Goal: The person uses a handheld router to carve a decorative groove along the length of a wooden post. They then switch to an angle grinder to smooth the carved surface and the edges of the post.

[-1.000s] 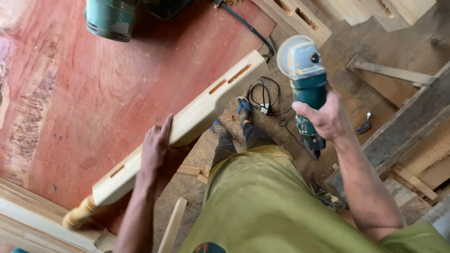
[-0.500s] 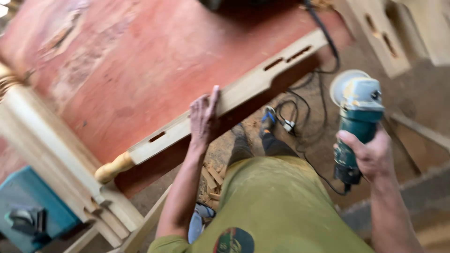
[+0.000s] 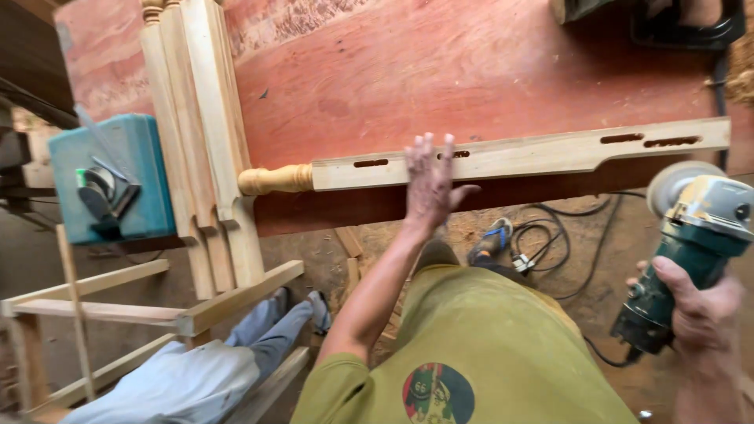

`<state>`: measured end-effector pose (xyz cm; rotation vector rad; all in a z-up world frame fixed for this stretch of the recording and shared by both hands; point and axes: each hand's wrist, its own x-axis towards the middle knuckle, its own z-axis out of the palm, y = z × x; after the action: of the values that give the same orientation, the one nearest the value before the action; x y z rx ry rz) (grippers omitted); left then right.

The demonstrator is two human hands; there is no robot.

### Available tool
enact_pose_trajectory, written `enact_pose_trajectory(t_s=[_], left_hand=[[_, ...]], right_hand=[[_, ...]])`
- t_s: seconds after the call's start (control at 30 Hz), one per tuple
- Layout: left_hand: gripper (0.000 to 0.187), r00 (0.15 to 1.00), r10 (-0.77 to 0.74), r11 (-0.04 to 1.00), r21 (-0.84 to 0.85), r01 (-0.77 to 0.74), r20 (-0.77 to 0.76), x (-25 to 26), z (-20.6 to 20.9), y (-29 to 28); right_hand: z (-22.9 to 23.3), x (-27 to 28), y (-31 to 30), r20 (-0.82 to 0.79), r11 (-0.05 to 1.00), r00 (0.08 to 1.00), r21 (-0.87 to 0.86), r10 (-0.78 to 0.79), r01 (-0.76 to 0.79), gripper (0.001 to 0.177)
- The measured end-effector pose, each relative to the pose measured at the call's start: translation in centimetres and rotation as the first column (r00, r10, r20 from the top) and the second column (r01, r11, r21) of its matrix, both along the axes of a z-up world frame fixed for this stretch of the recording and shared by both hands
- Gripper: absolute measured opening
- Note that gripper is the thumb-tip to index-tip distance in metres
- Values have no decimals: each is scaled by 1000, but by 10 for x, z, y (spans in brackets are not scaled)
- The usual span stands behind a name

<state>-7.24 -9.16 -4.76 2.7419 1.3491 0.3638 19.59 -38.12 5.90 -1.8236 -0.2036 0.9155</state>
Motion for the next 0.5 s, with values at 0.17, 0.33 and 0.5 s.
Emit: enact_pose_trajectory(t_s=[0.17, 0.33, 0.5], left_hand=[[51, 472, -565, 657, 22, 754, 677, 65, 89, -102], [61, 339, -842, 436, 161, 885, 419, 86, 55, -125], [57, 286, -857, 434, 304, 848, 428, 65, 68, -120]], right_hand=[[30, -16, 36, -27, 978, 993, 175, -114, 117, 38], [48, -39, 53, -84, 926, 970, 288, -230, 244, 42], [62, -80, 61, -218, 898, 933, 278, -286, 341, 61]])
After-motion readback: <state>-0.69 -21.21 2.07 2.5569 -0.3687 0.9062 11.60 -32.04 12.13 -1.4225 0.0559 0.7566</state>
